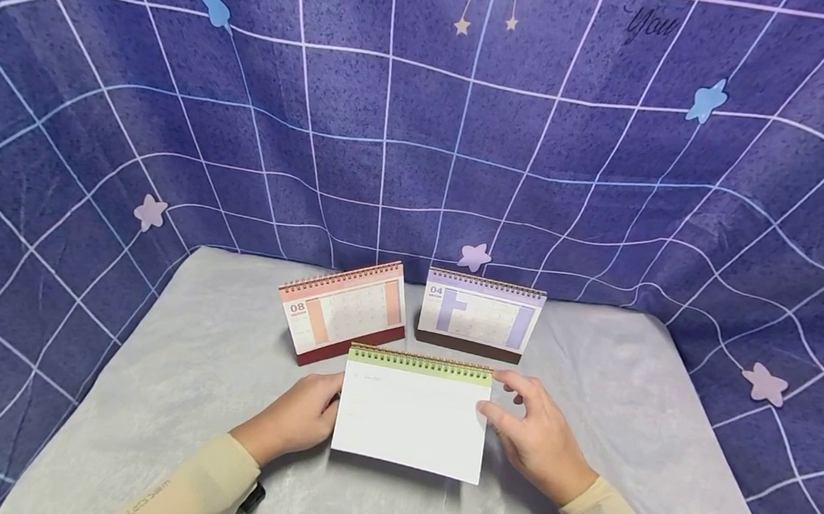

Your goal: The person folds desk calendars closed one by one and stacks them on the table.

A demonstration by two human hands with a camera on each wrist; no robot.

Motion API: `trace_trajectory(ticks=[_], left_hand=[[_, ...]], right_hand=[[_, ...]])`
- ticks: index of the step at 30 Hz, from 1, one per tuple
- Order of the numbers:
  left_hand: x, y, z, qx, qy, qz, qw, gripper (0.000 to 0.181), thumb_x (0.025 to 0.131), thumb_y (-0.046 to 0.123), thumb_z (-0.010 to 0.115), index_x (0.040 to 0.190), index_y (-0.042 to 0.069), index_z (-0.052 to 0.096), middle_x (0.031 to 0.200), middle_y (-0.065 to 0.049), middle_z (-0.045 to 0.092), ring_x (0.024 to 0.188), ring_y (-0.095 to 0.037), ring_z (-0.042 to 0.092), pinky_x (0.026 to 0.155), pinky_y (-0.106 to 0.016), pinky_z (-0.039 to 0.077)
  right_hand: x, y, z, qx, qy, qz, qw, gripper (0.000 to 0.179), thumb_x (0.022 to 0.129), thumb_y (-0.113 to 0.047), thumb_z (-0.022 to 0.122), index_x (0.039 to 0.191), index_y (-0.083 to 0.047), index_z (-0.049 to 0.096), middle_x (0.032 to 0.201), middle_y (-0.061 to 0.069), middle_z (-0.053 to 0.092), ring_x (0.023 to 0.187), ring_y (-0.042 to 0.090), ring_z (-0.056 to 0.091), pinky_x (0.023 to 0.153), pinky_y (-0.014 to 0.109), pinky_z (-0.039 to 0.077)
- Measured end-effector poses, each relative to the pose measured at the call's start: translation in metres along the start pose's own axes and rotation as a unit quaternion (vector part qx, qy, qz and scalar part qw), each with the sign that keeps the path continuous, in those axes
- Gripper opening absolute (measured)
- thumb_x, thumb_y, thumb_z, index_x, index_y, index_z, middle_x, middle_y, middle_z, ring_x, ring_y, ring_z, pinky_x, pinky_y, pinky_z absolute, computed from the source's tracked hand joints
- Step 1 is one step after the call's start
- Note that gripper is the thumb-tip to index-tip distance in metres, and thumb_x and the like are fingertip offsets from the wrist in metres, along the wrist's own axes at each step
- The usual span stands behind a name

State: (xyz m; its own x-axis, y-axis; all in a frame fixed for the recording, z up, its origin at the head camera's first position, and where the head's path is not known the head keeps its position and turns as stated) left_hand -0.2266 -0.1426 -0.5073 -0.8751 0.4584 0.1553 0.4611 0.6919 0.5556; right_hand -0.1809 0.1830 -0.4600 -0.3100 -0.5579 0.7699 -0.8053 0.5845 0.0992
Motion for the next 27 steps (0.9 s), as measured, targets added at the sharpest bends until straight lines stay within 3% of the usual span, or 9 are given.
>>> trace_trajectory(ticks=[20, 27], left_hand=[[0.0013, 0.002, 0.0013, -0.008, -0.003, -0.006, 0.9999, 0.033, 0.114, 0.001, 0.062, 0.143, 0.007, 0.077, 0.138, -0.01, 0.087, 0.127, -0.023, 0.084, 0.106, -0.049, 0.071], [0.0009, 0.0014, 0.0008, -0.013, 0.0, 0.002, 0.9999, 0.032, 0.113, 0.0, 0.063, 0.139, 0.009, 0.078, 0.136, -0.009, 0.088, 0.125, -0.021, 0.084, 0.104, -0.047, 0.072]], right_hand=[[-0.0002, 0.0019, 0.002, -0.006, -0.003, 0.01, 0.9999, 0.037, 0.128, -0.027, 0.048, 0.118, -0.018, 0.083, 0.142, 0.024, 0.071, 0.102, 0.031, 0.069, 0.08, 0.04, 0.06], [-0.0002, 0.0018, 0.0024, -0.007, -0.002, 0.009, 0.9999, 0.037, 0.128, -0.029, 0.049, 0.12, -0.018, 0.083, 0.143, 0.024, 0.072, 0.105, 0.03, 0.069, 0.081, 0.039, 0.06]])
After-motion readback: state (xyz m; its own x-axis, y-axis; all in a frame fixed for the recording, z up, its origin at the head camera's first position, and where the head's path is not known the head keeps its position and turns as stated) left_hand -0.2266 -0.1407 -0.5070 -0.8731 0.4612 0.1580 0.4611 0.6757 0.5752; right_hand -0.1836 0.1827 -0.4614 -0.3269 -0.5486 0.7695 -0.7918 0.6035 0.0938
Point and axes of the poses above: each hand's wrist, its own x-axis towards the middle knuckle, its own z-axis out of the palm, y = z × x, the point moved 8 cm from there along x, towards the middle knuckle
